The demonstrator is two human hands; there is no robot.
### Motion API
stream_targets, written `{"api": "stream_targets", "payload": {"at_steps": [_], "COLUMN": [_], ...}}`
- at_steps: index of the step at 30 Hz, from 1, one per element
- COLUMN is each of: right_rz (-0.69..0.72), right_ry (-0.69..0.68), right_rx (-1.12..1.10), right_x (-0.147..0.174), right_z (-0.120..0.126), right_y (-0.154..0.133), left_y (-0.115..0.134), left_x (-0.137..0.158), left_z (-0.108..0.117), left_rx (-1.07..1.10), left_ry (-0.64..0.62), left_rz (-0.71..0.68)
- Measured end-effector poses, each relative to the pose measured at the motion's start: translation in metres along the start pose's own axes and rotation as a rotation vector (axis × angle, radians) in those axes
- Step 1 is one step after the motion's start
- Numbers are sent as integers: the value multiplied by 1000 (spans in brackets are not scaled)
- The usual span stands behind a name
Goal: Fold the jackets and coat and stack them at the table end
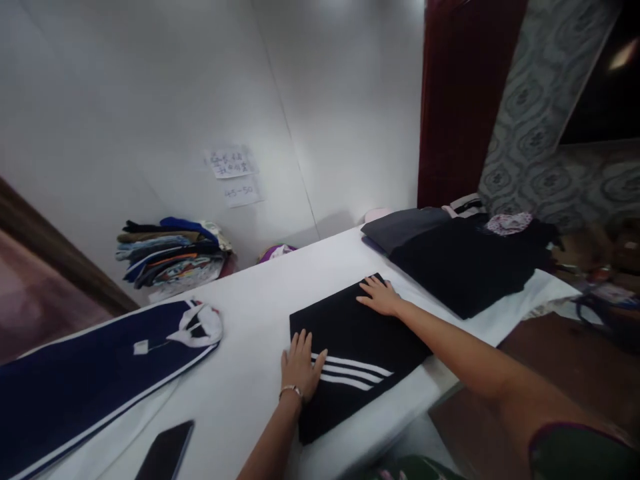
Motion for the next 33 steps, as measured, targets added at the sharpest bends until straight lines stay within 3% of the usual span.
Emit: {"api": "stream_targets", "payload": {"at_steps": [3, 9, 14, 18, 22, 25, 28, 33], "right_rz": [-29, -105, -111, -84, 100, 87, 46, 46], "right_ry": [64, -12, -31, 46, 137, 87, 76, 205], "right_rx": [-5, -17, -8, 23, 29, -3, -16, -26], "right_x": [-9, -12, -12, 16, 68, 94, 100, 107], "right_z": [11, 0, 7, 15, 4, -12, -18, -11], "right_y": [7, 36, 30, 5, -13, -3, 7, 13], "left_y": [0, -4, -5, -6, -5, -3, 0, -3], "left_x": [-1, -5, -6, -6, -5, -4, -2, 1], "left_z": [0, -5, -7, -6, -3, -1, 3, 5], "left_rx": [-9, -24, -6, 24, 35, 29, 38, 153], "left_ry": [-6, -42, -22, -20, -2, -8, -11, 70], "left_rz": [4, 12, 19, 8, -4, -7, -7, -1]}}
Point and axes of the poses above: each hand's wrist, its own x-axis away from the middle knuckle, its own z-axis out of the back of the hand, y = z × x, the point moved 4 cm from there along -x, towards the middle knuckle, and after that the axes turned 11 degrees about -x, right-handed, at the moved point
